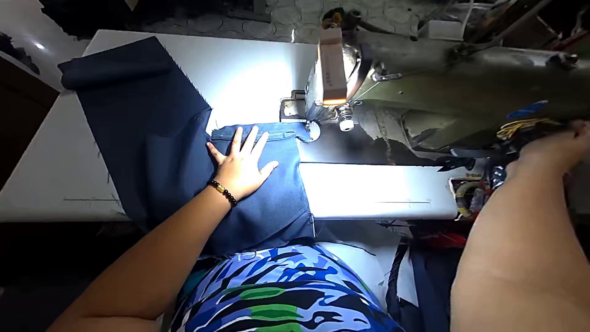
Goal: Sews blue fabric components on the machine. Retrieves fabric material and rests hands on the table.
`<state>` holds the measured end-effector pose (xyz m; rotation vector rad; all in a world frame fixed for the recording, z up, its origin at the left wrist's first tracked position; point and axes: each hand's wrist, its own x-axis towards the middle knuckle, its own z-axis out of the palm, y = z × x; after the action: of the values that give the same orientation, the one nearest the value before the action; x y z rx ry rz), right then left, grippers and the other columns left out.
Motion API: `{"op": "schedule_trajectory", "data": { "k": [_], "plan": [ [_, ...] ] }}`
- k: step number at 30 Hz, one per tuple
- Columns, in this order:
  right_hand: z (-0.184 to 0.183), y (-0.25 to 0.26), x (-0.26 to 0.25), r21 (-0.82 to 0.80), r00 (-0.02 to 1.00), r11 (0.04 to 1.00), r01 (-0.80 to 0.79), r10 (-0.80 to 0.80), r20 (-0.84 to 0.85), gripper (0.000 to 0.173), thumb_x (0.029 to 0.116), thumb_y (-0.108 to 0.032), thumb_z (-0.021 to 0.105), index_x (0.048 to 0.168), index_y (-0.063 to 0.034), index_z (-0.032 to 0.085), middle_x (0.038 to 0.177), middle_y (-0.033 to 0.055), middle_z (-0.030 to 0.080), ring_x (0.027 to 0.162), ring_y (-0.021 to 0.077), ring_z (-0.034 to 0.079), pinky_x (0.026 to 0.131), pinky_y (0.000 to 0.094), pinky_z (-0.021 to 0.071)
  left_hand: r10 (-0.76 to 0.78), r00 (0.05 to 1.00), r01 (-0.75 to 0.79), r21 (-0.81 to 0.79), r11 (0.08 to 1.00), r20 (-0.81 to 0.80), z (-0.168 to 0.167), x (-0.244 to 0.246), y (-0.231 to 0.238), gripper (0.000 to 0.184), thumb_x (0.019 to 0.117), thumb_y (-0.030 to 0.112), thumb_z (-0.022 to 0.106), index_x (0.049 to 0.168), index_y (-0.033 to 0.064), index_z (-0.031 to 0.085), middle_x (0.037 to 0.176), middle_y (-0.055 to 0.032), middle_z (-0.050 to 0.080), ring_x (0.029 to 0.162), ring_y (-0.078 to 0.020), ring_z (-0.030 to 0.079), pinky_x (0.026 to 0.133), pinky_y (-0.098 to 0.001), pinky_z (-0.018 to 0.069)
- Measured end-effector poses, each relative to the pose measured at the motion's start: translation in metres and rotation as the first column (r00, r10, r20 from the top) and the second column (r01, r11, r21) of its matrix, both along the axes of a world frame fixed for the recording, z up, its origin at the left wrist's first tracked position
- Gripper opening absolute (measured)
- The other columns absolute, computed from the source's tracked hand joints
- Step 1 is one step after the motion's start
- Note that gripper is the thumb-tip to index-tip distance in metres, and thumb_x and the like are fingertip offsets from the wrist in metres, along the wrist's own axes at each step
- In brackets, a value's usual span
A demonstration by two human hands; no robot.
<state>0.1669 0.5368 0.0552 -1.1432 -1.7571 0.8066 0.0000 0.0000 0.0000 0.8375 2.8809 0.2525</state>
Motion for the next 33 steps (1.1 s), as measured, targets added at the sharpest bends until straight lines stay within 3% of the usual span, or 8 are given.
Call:
{"op": "schedule_trajectory", "data": {
  "k": [4, 7, 10, 14, 17, 23, 28, 33],
  "plan": [
    [0.002, -0.023, 0.034, 0.129, 0.983, 0.976, -0.174, 0.179, -0.031, 0.062, 0.1099, -0.035, 0.038, 0.160, -0.0003, 0.026, 0.160, 0.0176, 0.038, 0.146, 0.0179, 0.041, 0.120, 0.0326, 0.0346, 0.117, 0.993, -0.117, 0.047, 0.992, 0.004, 0.001, -0.045, -0.068, 0.069, 0.1043, 0.060, 0.039, 0.164, 0.0277, 0.029, 0.172, -0.0037, 0.023, 0.157, -0.0459, 0.011, 0.101, -0.0917, 0.0047],
    [0.000, -0.112, 0.072, 0.135, 0.860, 0.864, -0.484, 0.499, -0.109, 0.030, 0.1086, -0.031, 0.046, 0.128, -0.0095, 0.052, 0.114, -0.0032, 0.063, 0.102, 0.0063, 0.062, 0.093, 0.0304, 0.0533, 0.395, 0.918, -0.391, 0.091, 0.916, -0.027, -0.006, -0.047, -0.141, 0.073, 0.1051, 0.063, 0.033, 0.165, 0.0232, 0.024, 0.172, -0.0101, 0.018, 0.155, -0.0519, 0.007, 0.099, -0.0933, 0.0039],
    [-0.040, -0.225, 0.083, -0.155, 0.349, 0.330, -0.931, 0.930, -0.115, 0.025, 0.1037, -0.038, 0.057, 0.096, -0.0221, 0.076, 0.095, -0.0080, 0.077, 0.090, 0.0077, 0.073, 0.085, 0.0303, 0.0617, 0.549, 0.836, -0.548, 0.067, 0.834, -0.001, -0.007, 0.002, -0.123, 0.084, 0.1046, 0.065, 0.030, 0.166, 0.0108, 0.012, 0.171, -0.0239, 0.004, 0.151, -0.0614, -0.002, 0.096, -0.0952, 0.0029],
    [-0.087, -0.330, 0.035, -0.463, -0.448, -0.407, -0.788, 0.894, -0.023, 0.045, 0.1022, -0.035, 0.058, 0.141, -0.0124, 0.064, 0.141, 0.0119, 0.064, 0.135, 0.0232, 0.056, 0.115, 0.0443, 0.0436, 0.297, 0.955, -0.295, -0.119, 0.948, -0.001, 0.020, 0.016, -0.037, 0.077, 0.1049, 0.064, 0.032, 0.162, 0.0133, 0.032, 0.165, -0.0251, 0.030, 0.148, -0.0593, 0.024, 0.105, -0.0894, 0.0041],
    [-0.100, -0.363, 0.012, -0.616, -0.555, -0.423, -0.665, 0.831, 0.029, 0.061, 0.1019, -0.041, 0.059, 0.159, -0.0295, 0.042, 0.155, 0.0165, 0.050, 0.143, 0.0383, 0.045, 0.116, 0.0628, 0.0341, 0.106, 0.984, -0.114, -0.048, 0.992, -0.144, 0.026, -0.021, -0.020, 0.044, 0.1094, 0.037, 0.043, 0.143, 0.0165, 0.062, 0.136, -0.0200, 0.062, 0.131, -0.0453, 0.054, 0.113, -0.0809, 0.0105],
    [-0.111, -0.377, -0.002, -0.622, -0.584, -0.445, -0.645, 0.811, 0.025, 0.063, 0.1045, -0.038, 0.057, 0.162, -0.0274, 0.034, 0.163, 0.0041, 0.042, 0.149, 0.0289, 0.041, 0.120, 0.0607, 0.0298, 0.079, 0.971, -0.064, 0.076, 0.995, -0.224, 0.010, -0.039, -0.032, 0.028, 0.1079, 0.018, 0.048, 0.114, -0.0036, 0.065, 0.123, -0.0252, 0.062, 0.124, -0.0469, 0.055, 0.095, -0.0640, 0.0457],
    [-0.107, -0.403, -0.024, -0.625, -0.635, -0.473, -0.621, 0.771, 0.048, 0.071, 0.1013, -0.040, 0.064, 0.163, -0.0286, 0.031, 0.160, 0.0105, 0.045, 0.147, 0.0327, 0.044, 0.118, 0.0626, 0.0320, 0.305, 0.949, -0.285, 0.200, 0.938, -0.078, 0.054, -0.033, -0.035, 0.035, 0.1118, 0.021, 0.038, 0.130, -0.0047, 0.053, 0.109, -0.0319, 0.068, 0.108, -0.0515, 0.066, 0.089, -0.0668, 0.0505],
    [-0.115, -0.440, -0.042, -0.625, -0.664, -0.481, -0.615, 0.743, 0.081, 0.065, 0.1085, -0.036, 0.051, 0.166, -0.0209, 0.023, 0.162, 0.0198, 0.039, 0.149, 0.0377, 0.038, 0.120, 0.0625, 0.0270, 0.327, 0.919, -0.246, 0.328, 0.912, -0.221, 0.006, -0.056, -0.074, 0.043, 0.1042, 0.013, 0.052, 0.147, 0.0110, 0.053, 0.145, -0.0295, 0.050, 0.131, -0.0555, 0.045, 0.095, -0.0727, 0.0390]
  ]
}}
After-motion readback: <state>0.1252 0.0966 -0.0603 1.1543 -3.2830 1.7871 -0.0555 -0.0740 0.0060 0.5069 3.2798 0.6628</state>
